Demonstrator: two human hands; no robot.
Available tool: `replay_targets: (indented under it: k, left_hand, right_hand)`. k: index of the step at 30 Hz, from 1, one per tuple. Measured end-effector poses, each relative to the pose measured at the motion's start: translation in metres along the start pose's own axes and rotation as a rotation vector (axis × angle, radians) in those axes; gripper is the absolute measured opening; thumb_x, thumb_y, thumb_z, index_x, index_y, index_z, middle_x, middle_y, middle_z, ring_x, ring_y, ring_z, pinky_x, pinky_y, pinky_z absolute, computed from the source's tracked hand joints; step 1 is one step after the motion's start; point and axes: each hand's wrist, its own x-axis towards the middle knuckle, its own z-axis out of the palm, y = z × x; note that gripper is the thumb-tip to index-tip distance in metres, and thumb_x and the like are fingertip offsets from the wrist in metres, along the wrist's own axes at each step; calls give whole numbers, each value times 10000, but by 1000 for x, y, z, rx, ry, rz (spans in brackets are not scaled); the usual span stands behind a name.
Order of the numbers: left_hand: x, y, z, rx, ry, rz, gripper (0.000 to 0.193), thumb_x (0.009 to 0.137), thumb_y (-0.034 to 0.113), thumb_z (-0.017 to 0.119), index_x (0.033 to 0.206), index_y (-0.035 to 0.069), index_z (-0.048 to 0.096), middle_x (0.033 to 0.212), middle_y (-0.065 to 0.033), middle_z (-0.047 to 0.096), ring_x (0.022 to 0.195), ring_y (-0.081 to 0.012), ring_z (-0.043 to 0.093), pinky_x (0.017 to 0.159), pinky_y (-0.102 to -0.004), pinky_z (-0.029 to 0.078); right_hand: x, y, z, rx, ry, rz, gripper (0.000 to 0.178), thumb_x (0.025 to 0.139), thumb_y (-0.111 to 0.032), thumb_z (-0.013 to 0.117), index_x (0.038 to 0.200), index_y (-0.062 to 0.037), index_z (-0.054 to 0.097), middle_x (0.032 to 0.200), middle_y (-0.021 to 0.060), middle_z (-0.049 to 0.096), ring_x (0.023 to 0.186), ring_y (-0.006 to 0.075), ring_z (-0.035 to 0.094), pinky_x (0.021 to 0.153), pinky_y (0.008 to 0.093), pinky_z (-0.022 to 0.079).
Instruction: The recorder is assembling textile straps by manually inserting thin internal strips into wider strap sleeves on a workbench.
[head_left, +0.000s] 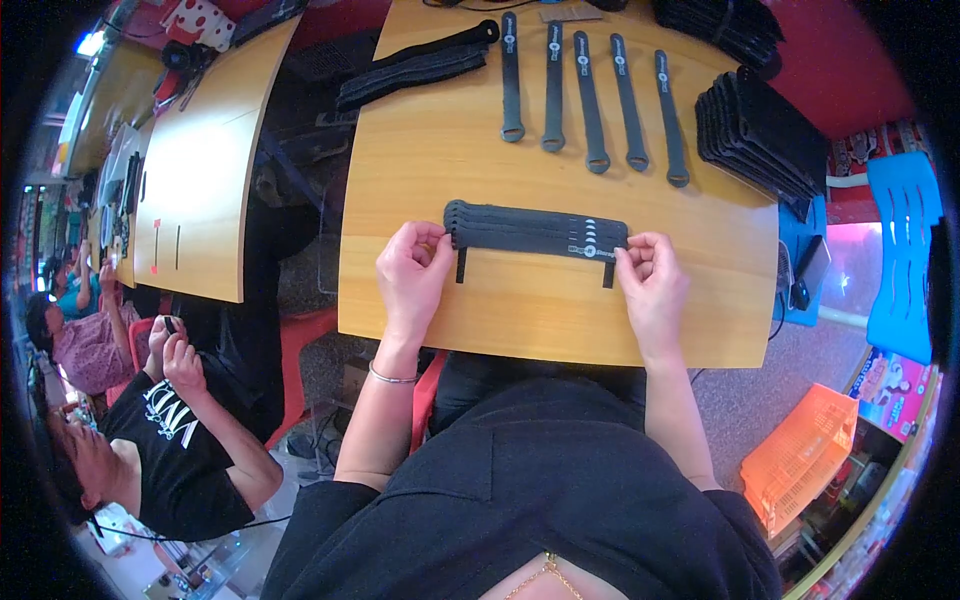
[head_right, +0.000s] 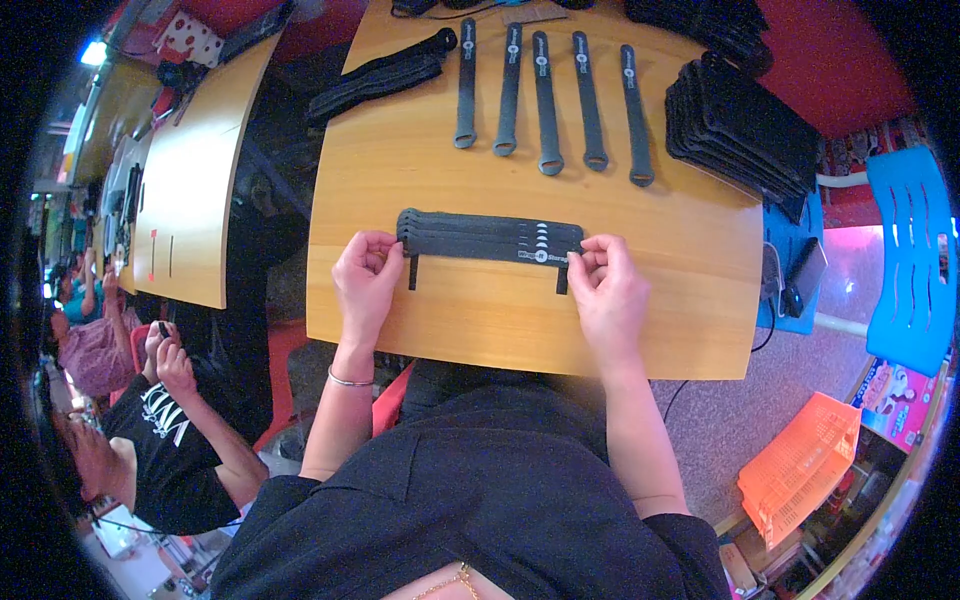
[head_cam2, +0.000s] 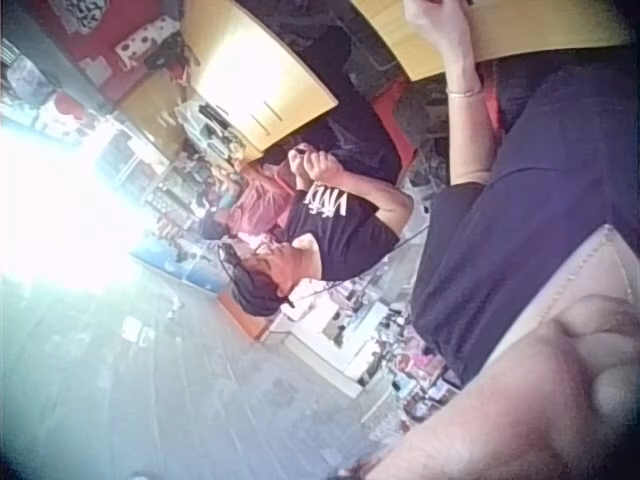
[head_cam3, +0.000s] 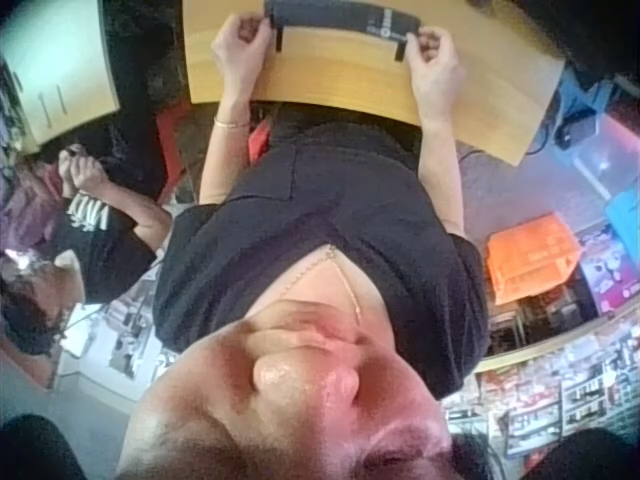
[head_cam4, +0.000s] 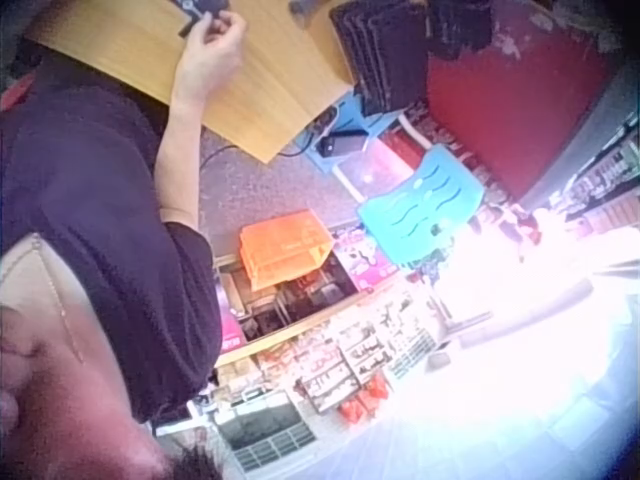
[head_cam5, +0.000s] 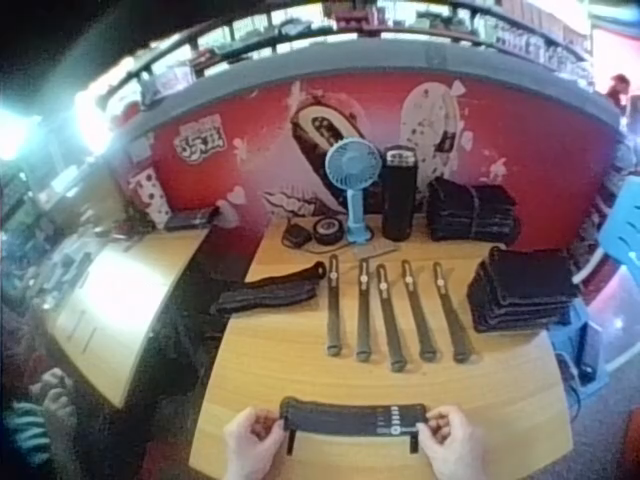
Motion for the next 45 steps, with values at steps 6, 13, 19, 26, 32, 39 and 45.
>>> replay_targets:
  k: [6,13,19,26,32,39,45]
  left_hand:
    - [-1,0,2,3,6,2,83,760,-23,664,821,-5,610,687,-25,593,494,-36,456,468,-193,370]
    - [-2,-1,0,36,15,28,92,755,-20,673,821,-5,610,703,-32,588,496,-49,461,469,-202,376]
    - [-3,6,-1,124,46,136,84,761,1,677,817,18,616,743,-47,572,489,-80,469,465,-225,385]
    - [-9,9,-3,174,103,209,87,786,-10,642,861,22,610,811,-77,560,534,-110,508,460,-243,402]
    - [-26,29,0,350,-165,612,338,857,48,528,1182,-36,569,1346,-205,468,1246,-354,460,1042,-437,357]
    - [-53,57,31,590,-434,630,540,898,256,509,1343,-31,405,1462,-199,310,1374,-330,269,1114,-437,227]
    - [-56,47,39,749,-456,606,715,899,476,454,1389,-31,332,1487,-192,262,1395,-304,225,1130,-451,170]
  right_hand:
    - [0,4,0,-18,9,-9,191,778,-47,704,923,-49,579,692,25,597,532,86,526,507,248,442]
    - [0,0,0,-43,-5,-13,187,781,-72,701,915,-57,571,691,29,584,547,119,527,522,273,438]
    - [0,3,-1,-32,5,-46,187,774,-56,699,901,-55,562,656,24,515,548,128,500,518,281,426]
    - [-3,11,-2,18,46,-170,149,773,-14,679,862,-40,562,665,21,465,529,123,424,497,279,384]
    - [-7,9,-5,45,66,-229,111,794,-8,660,856,-36,573,710,39,527,572,125,500,532,264,423]
    - [-10,11,-7,36,98,-302,89,815,-18,651,873,-26,583,765,66,563,607,149,549,565,273,455]
    - [-12,11,-10,61,140,-364,47,897,-65,582,915,-25,597,830,47,559,704,117,541,589,249,439]
